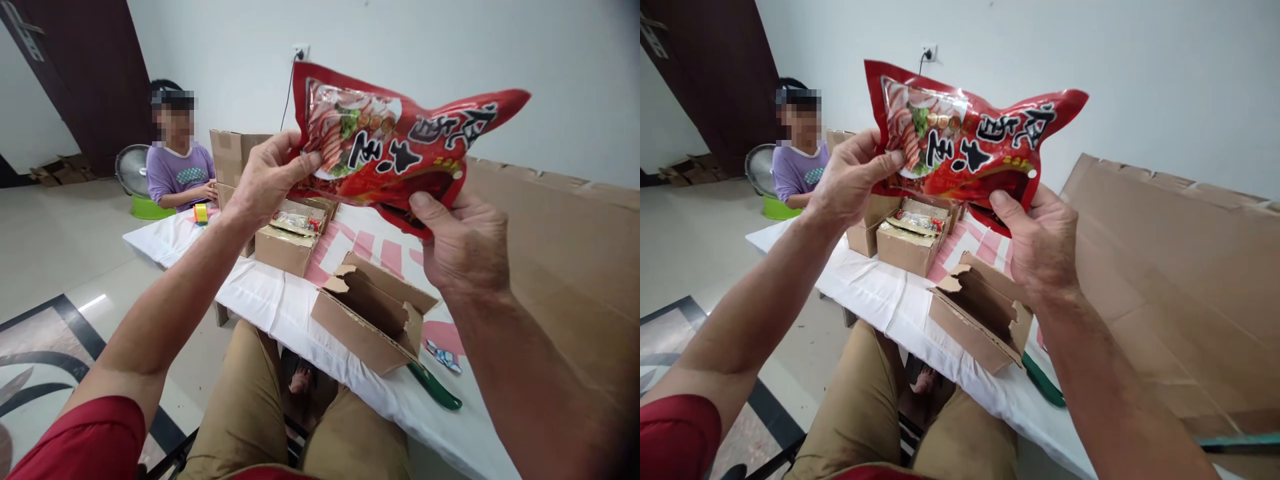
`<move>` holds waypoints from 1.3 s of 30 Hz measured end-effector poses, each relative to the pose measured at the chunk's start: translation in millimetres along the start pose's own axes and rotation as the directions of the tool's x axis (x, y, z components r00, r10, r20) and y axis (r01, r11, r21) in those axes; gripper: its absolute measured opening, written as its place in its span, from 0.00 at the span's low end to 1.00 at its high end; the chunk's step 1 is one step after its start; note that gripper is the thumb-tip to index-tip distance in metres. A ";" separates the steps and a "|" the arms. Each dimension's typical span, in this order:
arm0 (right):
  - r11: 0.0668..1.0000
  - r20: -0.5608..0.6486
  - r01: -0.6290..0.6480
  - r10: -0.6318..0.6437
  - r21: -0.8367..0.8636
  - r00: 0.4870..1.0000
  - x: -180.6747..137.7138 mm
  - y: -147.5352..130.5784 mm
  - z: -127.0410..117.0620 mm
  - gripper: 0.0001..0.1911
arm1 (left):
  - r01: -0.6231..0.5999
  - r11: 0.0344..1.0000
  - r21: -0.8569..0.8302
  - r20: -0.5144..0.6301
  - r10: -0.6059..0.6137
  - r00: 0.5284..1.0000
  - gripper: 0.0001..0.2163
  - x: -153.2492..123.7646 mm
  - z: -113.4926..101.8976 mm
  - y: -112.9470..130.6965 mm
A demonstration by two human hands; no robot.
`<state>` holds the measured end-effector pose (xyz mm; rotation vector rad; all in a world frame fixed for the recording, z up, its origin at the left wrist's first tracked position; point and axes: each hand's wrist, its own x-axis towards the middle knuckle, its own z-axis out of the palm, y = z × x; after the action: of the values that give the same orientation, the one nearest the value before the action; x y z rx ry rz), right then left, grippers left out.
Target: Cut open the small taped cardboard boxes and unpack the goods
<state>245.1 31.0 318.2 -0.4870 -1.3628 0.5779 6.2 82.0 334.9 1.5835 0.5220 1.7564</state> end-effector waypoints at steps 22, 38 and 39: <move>0.808 -0.117 -0.497 0.487 -0.315 0.866 -190.9 184.8 93.0 0.13 | 0.594 0.654 0.468 -0.244 -0.550 0.799 0.11 -147.7 -166.3 -117.4; 0.505 -0.337 -0.604 0.524 -0.617 0.782 -171.6 311.2 57.0 0.16 | 0.610 0.531 0.588 -0.354 -0.510 0.784 0.04 -104.6 -150.6 -281.3; 0.495 -0.332 -0.598 0.524 -0.631 0.784 -173.0 313.1 56.4 0.16 | 0.607 0.532 0.591 -0.356 -0.504 0.787 0.06 -106.8 -151.5 -283.7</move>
<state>138.9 160.0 -3.1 -1.6491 -1.2829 0.5129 -75.3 218.6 35.7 1.4695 1.7195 1.2028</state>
